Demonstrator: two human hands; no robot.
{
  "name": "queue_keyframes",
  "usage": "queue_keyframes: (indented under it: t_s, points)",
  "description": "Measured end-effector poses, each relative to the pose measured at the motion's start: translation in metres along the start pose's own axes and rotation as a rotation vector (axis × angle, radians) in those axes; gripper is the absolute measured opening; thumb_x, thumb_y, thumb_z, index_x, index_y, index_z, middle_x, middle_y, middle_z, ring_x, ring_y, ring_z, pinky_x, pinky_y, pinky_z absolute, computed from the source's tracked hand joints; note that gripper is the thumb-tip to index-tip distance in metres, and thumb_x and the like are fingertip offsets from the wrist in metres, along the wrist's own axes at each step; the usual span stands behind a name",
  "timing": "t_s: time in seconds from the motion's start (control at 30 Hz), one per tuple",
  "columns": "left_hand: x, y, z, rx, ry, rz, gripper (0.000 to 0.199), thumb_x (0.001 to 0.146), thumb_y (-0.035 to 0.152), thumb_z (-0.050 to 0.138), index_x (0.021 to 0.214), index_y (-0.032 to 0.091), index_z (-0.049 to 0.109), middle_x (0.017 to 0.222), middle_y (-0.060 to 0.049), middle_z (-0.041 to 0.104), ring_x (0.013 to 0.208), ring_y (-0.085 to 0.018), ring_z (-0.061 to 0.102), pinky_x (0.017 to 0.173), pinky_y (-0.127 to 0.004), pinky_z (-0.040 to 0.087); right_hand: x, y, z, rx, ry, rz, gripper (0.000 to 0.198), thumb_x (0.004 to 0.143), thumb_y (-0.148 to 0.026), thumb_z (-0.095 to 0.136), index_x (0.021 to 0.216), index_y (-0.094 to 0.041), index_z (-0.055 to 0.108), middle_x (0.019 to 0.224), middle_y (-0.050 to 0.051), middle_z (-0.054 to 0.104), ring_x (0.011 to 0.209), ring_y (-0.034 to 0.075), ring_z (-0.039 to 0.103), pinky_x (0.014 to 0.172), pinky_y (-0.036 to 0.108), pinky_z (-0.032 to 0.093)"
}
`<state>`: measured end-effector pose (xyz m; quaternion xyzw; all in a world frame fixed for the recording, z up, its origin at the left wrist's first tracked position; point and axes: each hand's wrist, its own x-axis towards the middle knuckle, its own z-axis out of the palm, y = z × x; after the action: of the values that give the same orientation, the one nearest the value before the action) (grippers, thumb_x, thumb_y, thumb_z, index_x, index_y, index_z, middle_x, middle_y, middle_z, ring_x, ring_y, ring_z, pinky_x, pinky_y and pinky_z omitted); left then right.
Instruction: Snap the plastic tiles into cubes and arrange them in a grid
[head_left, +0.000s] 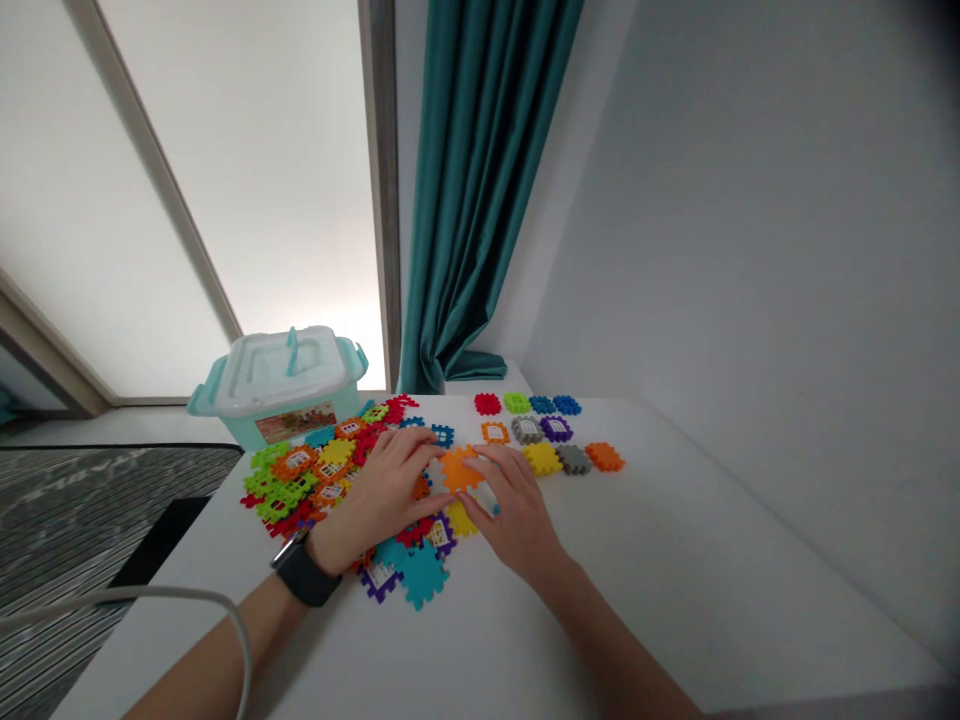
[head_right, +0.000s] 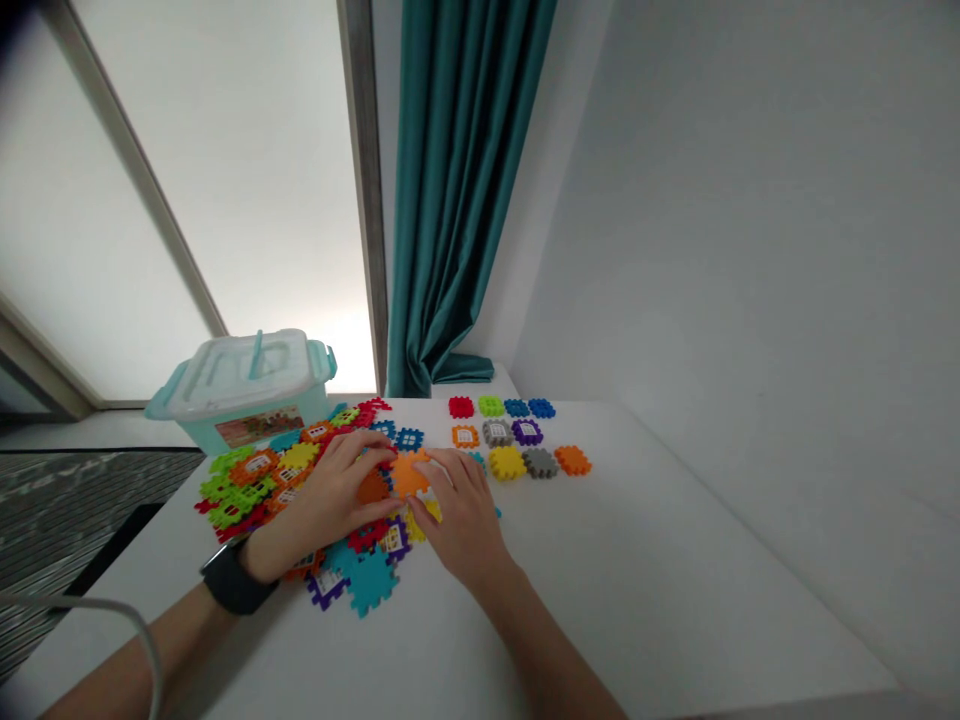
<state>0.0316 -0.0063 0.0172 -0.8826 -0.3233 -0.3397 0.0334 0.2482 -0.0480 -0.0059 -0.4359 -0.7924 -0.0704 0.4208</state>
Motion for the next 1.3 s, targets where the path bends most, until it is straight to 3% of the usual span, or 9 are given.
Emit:
queue_keyframes:
  t_s: [0.33, 0.47, 0.7, 1.0, 1.3]
  points:
    - [0.048, 0.037, 0.046, -0.079, -0.148, 0.109, 0.036, 0.092, 0.044, 0.068, 0.118, 0.021, 0.06, 0.116, -0.009, 0.066, 0.107, -0.029, 0.06, 0.092, -0.044, 0.047, -0.048, 0.053, -0.04, -0.053, 0.054, 0.155, 0.025, 0.093, -0.026, 0.062, 0.118, -0.023, 0.058, 0.124, 0.013, 0.066, 0.118, 0.029, 0.06, 0.1, 0.053, 0.051]
    - [0.065, 0.052, 0.064, -0.174, -0.213, 0.23, 0.025, 0.096, 0.034, 0.061, 0.118, 0.022, 0.063, 0.113, -0.008, 0.067, 0.107, -0.026, 0.062, 0.093, -0.041, 0.047, -0.07, 0.083, -0.058, -0.109, 0.062, 0.227, 0.022, 0.095, -0.03, 0.061, 0.116, -0.023, 0.06, 0.124, 0.013, 0.067, 0.117, 0.029, 0.062, 0.1, 0.053, 0.051]
    - [0.075, 0.076, 0.097, -0.221, -0.348, 0.441, 0.026, 0.093, 0.029, 0.065, 0.118, 0.023, 0.064, 0.125, -0.009, 0.067, 0.116, -0.026, 0.062, 0.101, -0.041, 0.045, -0.098, 0.139, -0.088, -0.166, 0.071, 0.317, 0.024, 0.096, -0.036, 0.06, 0.116, -0.023, 0.065, 0.12, 0.012, 0.07, 0.115, 0.029, 0.063, 0.1, 0.053, 0.051]
    - [0.069, 0.084, 0.115, -0.145, -0.41, 0.466, 0.027, 0.09, 0.03, 0.07, 0.115, 0.022, 0.066, 0.127, -0.009, 0.067, 0.123, -0.03, 0.058, 0.107, -0.047, 0.041, -0.094, 0.202, -0.1, -0.131, 0.048, 0.373, 0.035, 0.098, -0.051, 0.053, 0.114, -0.023, 0.067, 0.121, 0.011, 0.071, 0.115, 0.028, 0.064, 0.1, 0.052, 0.052]
    - [0.064, 0.079, 0.119, -0.174, -0.461, 0.46, 0.028, 0.091, 0.029, 0.07, 0.118, 0.025, 0.065, 0.128, -0.008, 0.067, 0.124, -0.028, 0.059, 0.112, -0.047, 0.038, -0.087, 0.227, -0.095, -0.069, 0.007, 0.406, 0.034, 0.097, -0.05, 0.054, 0.11, -0.023, 0.072, 0.119, 0.01, 0.073, 0.114, 0.027, 0.066, 0.104, 0.051, 0.05]
